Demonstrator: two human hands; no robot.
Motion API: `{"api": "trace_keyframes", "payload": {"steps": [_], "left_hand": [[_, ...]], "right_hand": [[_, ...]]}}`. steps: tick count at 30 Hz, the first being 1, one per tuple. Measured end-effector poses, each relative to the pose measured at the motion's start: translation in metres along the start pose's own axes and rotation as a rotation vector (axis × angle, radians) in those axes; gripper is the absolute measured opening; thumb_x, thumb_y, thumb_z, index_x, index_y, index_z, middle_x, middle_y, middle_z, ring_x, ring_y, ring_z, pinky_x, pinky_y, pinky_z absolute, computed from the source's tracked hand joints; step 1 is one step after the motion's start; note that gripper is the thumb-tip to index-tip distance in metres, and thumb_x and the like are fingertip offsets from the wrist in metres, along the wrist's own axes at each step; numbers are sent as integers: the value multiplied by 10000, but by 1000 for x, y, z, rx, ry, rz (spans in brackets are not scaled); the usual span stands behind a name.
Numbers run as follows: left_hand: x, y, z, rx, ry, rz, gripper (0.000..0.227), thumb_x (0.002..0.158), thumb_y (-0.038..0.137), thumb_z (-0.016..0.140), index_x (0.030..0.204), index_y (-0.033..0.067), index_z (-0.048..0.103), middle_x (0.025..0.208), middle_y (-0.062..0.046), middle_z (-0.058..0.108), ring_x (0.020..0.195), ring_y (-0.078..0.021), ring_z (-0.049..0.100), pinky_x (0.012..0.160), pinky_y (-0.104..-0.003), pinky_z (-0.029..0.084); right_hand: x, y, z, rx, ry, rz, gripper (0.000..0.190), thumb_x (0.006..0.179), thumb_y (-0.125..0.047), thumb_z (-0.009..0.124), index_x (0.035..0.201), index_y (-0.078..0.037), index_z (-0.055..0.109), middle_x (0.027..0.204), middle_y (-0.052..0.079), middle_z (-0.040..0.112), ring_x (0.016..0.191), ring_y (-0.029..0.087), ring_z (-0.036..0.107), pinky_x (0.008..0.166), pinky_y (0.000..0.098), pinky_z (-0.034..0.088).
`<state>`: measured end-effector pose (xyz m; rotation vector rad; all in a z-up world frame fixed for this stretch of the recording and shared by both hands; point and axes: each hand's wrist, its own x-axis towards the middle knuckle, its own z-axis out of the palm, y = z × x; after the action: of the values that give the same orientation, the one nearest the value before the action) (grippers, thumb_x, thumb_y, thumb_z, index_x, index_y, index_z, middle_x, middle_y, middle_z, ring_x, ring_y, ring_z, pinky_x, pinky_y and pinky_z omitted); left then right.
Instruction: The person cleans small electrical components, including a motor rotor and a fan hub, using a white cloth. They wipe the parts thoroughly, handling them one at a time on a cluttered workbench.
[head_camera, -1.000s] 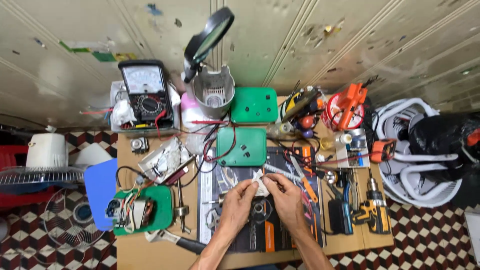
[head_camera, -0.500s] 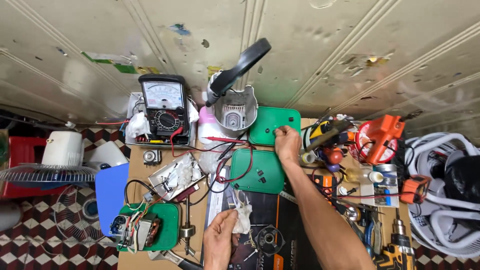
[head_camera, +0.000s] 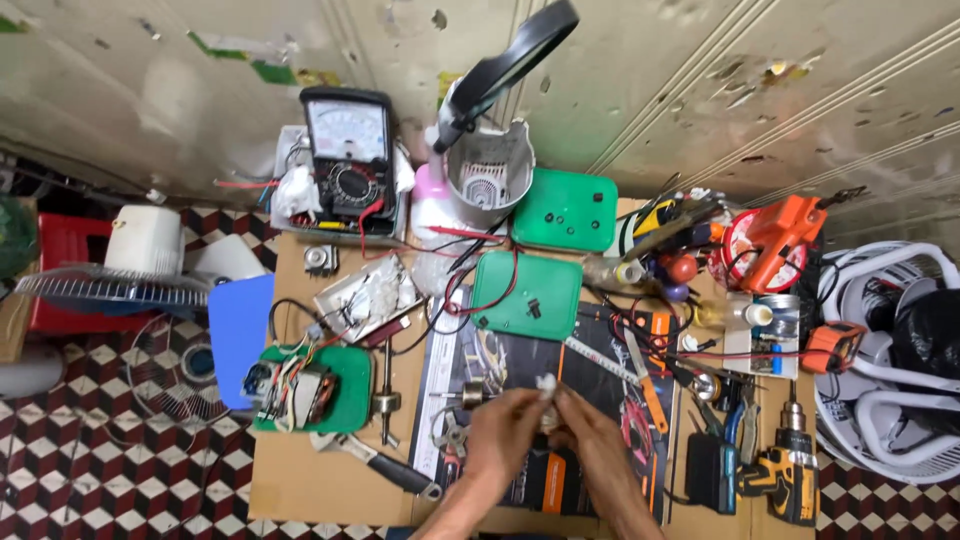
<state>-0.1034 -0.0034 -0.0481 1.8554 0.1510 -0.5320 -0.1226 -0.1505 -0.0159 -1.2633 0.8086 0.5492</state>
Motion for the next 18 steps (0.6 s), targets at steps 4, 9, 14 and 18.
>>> {"api": "trace_keyframes", "payload": {"steps": [4, 9, 14, 18], "left_hand": [[-18, 18, 6, 41, -6, 201, 165, 873, 157, 760, 989, 40, 749, 931, -113, 780, 812, -210, 774, 680, -318, 602], [-25, 9, 5, -81, -117, 438, 226, 960, 149, 671, 1132, 35, 762, 1045, -148, 780, 940, -258, 767, 799, -337, 602], [-47, -5, 5, -450, -339, 64, 553, 977, 159, 595, 1502, 94, 434, 1311, -151, 719, 1138, -208, 716, 988, -323, 553], [-65, -21, -5, -651, -183, -86, 750, 942, 176, 595, 1601, 159, 237, 1438, -153, 621, 1192, -204, 672, 1031, -348, 514]], "right_hand": [[-3, 45, -21, 219, 105, -30, 439, 954, -292, 604, 1304, -41, 692, 1018, 55, 722, 882, 158, 610, 788, 317, 498], [-8, 56, -39, 597, -51, -95, 237, 949, -183, 642, 1124, -25, 662, 1054, 45, 693, 942, 143, 634, 836, 310, 509], [9, 68, -52, 265, 116, -207, 266, 974, -218, 663, 1083, 20, 715, 908, 64, 686, 766, 155, 584, 679, 328, 448], [23, 28, -45, -602, 412, -419, 425, 964, -386, 629, 954, 28, 723, 753, 143, 691, 724, 211, 616, 712, 405, 509]]}}
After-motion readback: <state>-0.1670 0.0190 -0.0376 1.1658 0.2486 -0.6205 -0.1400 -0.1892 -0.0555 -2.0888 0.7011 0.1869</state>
